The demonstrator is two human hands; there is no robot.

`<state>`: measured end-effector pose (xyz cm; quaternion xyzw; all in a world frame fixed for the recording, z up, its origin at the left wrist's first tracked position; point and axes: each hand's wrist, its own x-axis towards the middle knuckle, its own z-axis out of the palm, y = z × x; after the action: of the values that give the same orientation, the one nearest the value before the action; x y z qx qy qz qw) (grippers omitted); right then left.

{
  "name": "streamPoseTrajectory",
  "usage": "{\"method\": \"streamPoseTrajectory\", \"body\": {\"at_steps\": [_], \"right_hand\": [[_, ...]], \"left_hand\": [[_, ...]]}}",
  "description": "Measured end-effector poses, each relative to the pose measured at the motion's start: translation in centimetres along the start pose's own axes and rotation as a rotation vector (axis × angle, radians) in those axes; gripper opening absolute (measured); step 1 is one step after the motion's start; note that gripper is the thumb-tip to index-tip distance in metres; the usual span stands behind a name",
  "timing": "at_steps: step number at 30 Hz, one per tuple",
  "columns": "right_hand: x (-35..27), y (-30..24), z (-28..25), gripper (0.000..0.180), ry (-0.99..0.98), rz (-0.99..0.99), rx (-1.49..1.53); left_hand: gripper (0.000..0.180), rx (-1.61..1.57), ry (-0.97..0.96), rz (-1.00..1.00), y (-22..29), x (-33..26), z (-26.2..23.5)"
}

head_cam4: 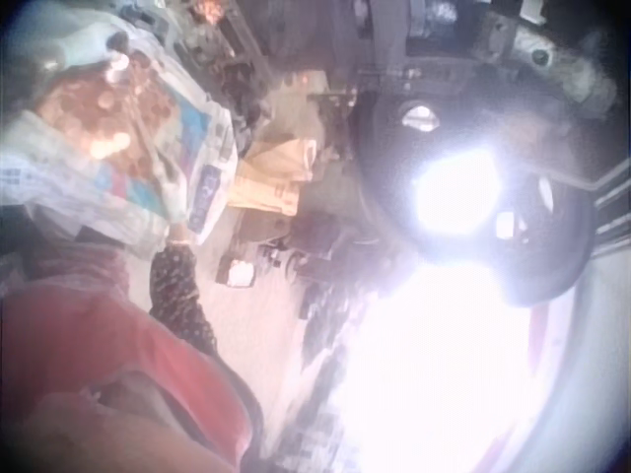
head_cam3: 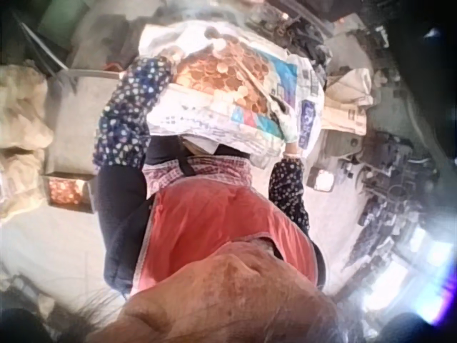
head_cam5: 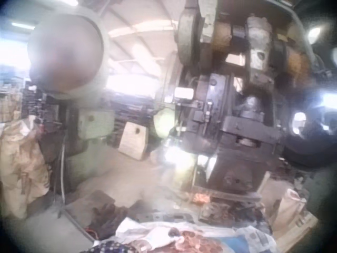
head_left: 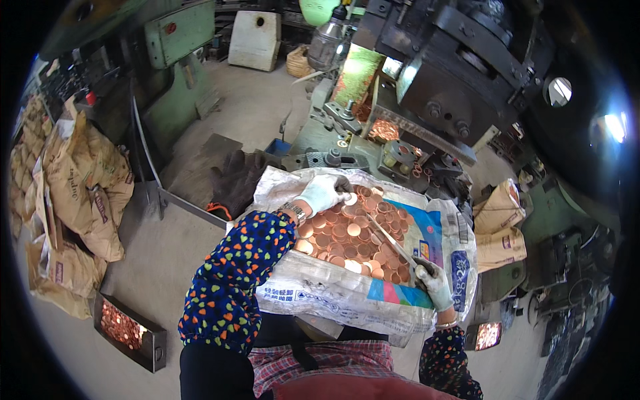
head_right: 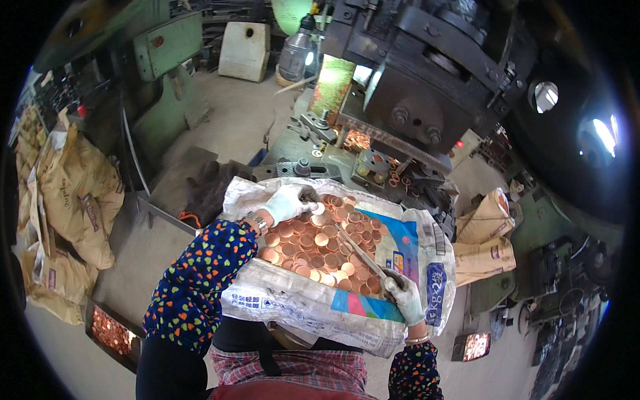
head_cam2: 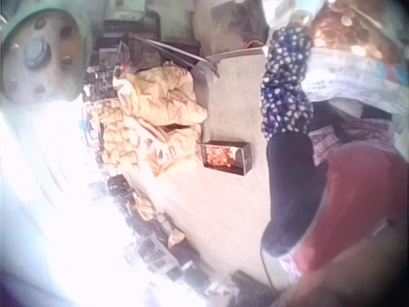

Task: The person repeatedly picks up copper discs from a sack and places them into a metal press machine using tongs. The person then removes the processed discs from the machine and returns them to the sack. This cycle is repeated continuously.

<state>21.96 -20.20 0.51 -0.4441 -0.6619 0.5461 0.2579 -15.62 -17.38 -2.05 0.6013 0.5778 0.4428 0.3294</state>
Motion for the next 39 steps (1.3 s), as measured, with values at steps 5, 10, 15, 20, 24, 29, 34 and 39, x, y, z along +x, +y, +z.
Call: {"method": "streamPoseTrajectory", "body": {"at_steps": [5,10,15,20,24,29,34,39], "right_hand": [[-0.3,0.4,-0.1,0.063,0.109,-0.129,0.084],[-1.0,-0.5,-1.0,0.062,0.056,-0.094,0.170],[0.7,-1.8,-1.6,0.058,-0.026,-0.067,0.087],[2.2,-4.2,-4.0,0.058,0.075,-0.069,-0.093],[4.4,-6.3,-7.4,0.045,0.095,-0.194,-0.407],[9.4,-7.1,-10.4,0.038,0.272,-0.352,-0.804],[14.2,-7.7,-10.7,0.032,0.444,-0.628,-1.239],[17.5,-8.6,-9.4,0.031,0.396,-0.516,-1.490]], "left_hand": [[0.023,-0.012,0.080,0.025,-0.6,0.5,0.0],[0.029,0.218,0.084,0.131,-0.9,0.7,-0.1],[0.028,0.345,0.077,0.251,-0.8,0.5,0.0],[0.033,0.445,0.035,0.231,0.4,-0.1,0.4],[0.029,0.290,-0.036,0.169,2.2,0.3,0.6],[0.026,0.216,0.017,0.147,4.4,2.3,0.8],[0.030,0.177,0.187,0.039,4.3,6.9,1.6],[0.022,-0.028,0.282,0.139,3.9,10.8,2.7]]}}
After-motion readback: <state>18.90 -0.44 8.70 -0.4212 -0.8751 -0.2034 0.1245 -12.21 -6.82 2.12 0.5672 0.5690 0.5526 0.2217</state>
